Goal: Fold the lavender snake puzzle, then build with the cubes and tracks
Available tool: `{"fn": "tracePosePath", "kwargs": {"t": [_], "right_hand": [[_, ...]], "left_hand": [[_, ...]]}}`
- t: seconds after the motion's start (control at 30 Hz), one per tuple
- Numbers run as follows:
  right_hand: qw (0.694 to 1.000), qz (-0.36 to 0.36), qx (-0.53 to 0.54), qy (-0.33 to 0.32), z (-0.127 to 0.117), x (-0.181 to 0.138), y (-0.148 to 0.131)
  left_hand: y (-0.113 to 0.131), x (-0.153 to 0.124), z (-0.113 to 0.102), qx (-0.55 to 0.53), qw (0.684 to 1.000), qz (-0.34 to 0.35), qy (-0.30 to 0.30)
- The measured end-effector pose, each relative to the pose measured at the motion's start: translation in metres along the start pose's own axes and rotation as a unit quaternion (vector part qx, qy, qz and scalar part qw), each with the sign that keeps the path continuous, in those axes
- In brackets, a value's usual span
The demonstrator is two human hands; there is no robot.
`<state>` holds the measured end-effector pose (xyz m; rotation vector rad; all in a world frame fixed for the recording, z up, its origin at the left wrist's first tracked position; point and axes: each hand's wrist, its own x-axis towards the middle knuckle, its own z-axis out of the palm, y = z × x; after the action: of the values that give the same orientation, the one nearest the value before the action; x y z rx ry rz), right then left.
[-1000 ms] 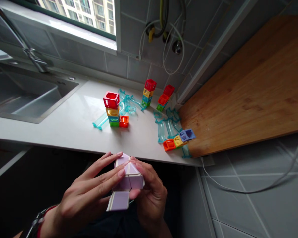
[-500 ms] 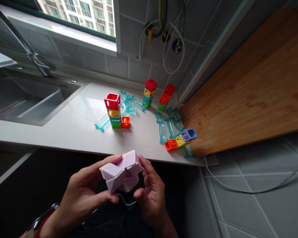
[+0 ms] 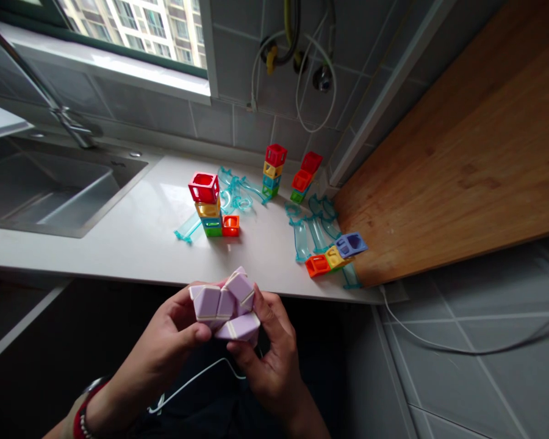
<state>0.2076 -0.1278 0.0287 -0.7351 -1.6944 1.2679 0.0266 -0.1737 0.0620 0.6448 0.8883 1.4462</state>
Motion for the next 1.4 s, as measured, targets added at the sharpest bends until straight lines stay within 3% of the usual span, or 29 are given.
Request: {"fn": "tracePosePath", "kwargs": {"t": [0.2,0.43,0.67,0.9,1.17,1.4], "right_hand": [[0.999,-0.028,0.017,-0.032,-0.010,-0.001,0.001],[0.996,-0.015,0.077,-0.046,-0.013,0.000,-0.002],[0.993,0.002,0.077,-0.094,-0.028,0.004,-0.008],[0.993,-0.020,0.025,-0.115,-0.036,0.011,-0.011],[1.000,-0.017,0.003,-0.001,-0.027,0.014,-0.007],[0.999,-0.001,-0.009,0.054,-0.027,0.015,-0.012]], "left_hand": [[0.008,-0.004,-0.002,0.080,0.996,0.036,-0.001],[0.017,0.003,-0.020,0.188,0.968,0.092,-0.138],[0.006,0.011,-0.026,0.253,0.936,0.201,-0.140],[0.013,0.010,-0.025,0.225,0.952,0.146,-0.146],[0.011,0.012,-0.028,0.145,0.978,0.066,-0.135],[0.017,0.011,-0.022,0.225,0.964,0.051,-0.133]]}}
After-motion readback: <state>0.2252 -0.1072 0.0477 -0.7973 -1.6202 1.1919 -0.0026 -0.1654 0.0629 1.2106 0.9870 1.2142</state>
